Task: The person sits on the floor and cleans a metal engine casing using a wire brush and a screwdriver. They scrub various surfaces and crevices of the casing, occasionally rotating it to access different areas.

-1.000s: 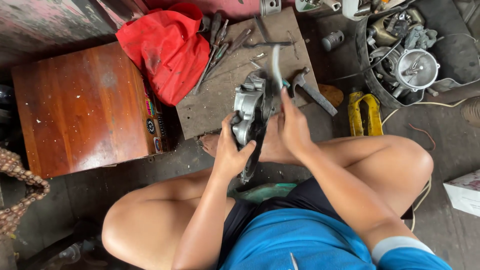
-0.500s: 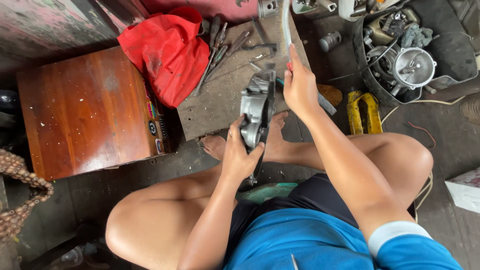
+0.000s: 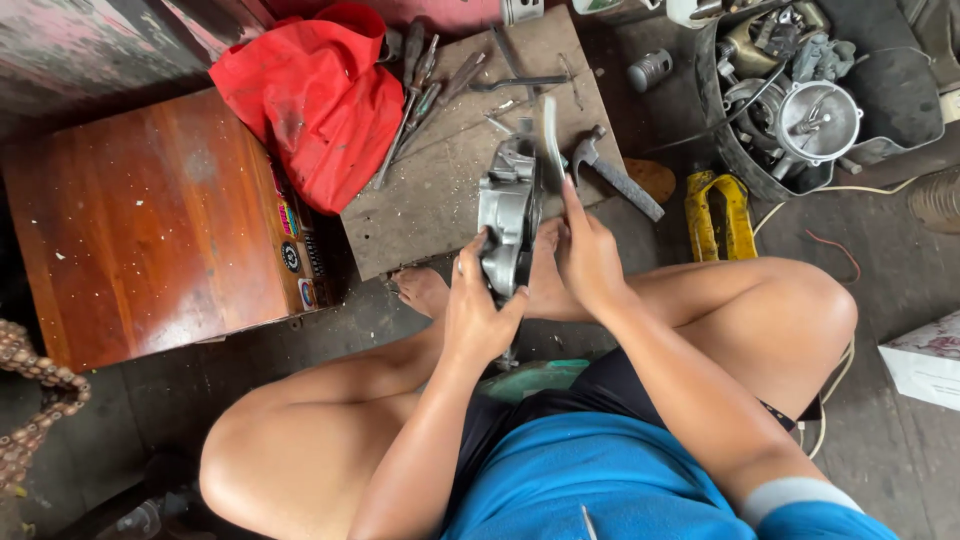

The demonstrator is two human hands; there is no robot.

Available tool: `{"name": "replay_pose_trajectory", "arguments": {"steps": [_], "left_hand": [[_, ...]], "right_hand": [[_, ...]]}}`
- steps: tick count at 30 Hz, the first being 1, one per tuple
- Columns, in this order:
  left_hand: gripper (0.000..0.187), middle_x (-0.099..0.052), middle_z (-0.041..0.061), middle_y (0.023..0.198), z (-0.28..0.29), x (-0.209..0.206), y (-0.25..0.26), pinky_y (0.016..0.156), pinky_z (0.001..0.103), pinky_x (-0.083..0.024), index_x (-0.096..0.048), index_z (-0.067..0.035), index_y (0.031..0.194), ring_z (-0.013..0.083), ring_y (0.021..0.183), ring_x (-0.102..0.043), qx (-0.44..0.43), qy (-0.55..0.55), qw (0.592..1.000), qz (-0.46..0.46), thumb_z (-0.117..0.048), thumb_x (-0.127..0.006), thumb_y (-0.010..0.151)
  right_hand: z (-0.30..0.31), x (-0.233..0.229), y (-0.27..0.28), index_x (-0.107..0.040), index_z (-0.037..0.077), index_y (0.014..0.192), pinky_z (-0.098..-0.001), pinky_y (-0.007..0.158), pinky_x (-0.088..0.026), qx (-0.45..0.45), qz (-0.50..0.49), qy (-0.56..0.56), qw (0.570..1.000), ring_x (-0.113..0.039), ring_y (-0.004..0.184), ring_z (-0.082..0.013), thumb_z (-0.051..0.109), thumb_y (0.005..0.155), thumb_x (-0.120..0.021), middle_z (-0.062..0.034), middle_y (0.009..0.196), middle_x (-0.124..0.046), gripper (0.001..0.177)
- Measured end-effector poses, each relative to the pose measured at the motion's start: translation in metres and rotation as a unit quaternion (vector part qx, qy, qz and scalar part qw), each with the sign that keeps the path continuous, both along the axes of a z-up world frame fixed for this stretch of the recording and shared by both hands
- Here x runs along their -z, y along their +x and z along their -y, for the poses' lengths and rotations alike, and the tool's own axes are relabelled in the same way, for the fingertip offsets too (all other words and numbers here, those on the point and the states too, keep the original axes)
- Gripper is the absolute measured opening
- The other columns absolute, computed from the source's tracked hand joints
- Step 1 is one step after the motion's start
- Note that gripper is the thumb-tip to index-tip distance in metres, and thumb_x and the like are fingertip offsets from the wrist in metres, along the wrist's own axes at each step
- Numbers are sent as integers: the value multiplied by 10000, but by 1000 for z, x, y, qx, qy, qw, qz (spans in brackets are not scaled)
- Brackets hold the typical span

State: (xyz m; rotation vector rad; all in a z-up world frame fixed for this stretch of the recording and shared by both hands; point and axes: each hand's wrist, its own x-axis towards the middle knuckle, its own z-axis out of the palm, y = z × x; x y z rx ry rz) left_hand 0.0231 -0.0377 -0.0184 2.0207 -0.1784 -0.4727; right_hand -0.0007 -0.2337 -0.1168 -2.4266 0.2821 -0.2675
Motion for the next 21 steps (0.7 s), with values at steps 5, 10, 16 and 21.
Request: {"name": "replay_pose_trajectory", "arguments": {"steps": [5, 10, 16, 21], "left_hand": [[823, -440, 317, 1394, 0, 6, 2, 1000, 598, -500, -306, -70, 1461, 561, 1257, -520, -36, -21, 999, -30, -195, -734, 769], [821, -434, 332, 1377, -9, 11, 9, 1015, 617, -475, -288, -65, 1507, 561, 1268, -501, -86, -99, 991, -36, -213, -693, 808], [846, -436, 351, 1366, -11, 15, 11, 1025, 631, -466, -286, -61, 1511, 570, 1264, -500, -84, -110, 990, -40, -189, -694, 781], [853, -450, 360, 1348, -6, 17, 0, 1017, 641, -463, -315, -45, 1480, 594, 1251, -501, -69, -94, 993, -9, -174, -733, 748]], "right_hand": [[16, 1, 83, -349, 241, 1605, -550, 789, -582, 1, -17, -31, 999, -714, 965, -448, 103, 1000, -554, -229, 1069, -719, 654], [-16, -14, 34, -301, 164, 1635, -559, 676, -567, -52, -14, -80, 995, -708, 815, -495, 38, 1015, -469, -295, 968, -689, 655], [-23, -18, 22, -318, 154, 1631, -488, 618, -600, -56, -39, -80, 994, -734, 767, -427, 55, 1031, -462, -249, 958, -710, 625], [0, -37, 84, -342, 149, 1606, -590, 637, -563, -74, -16, -61, 995, -713, 813, -477, 88, 1001, -521, -265, 976, -723, 634]]}}
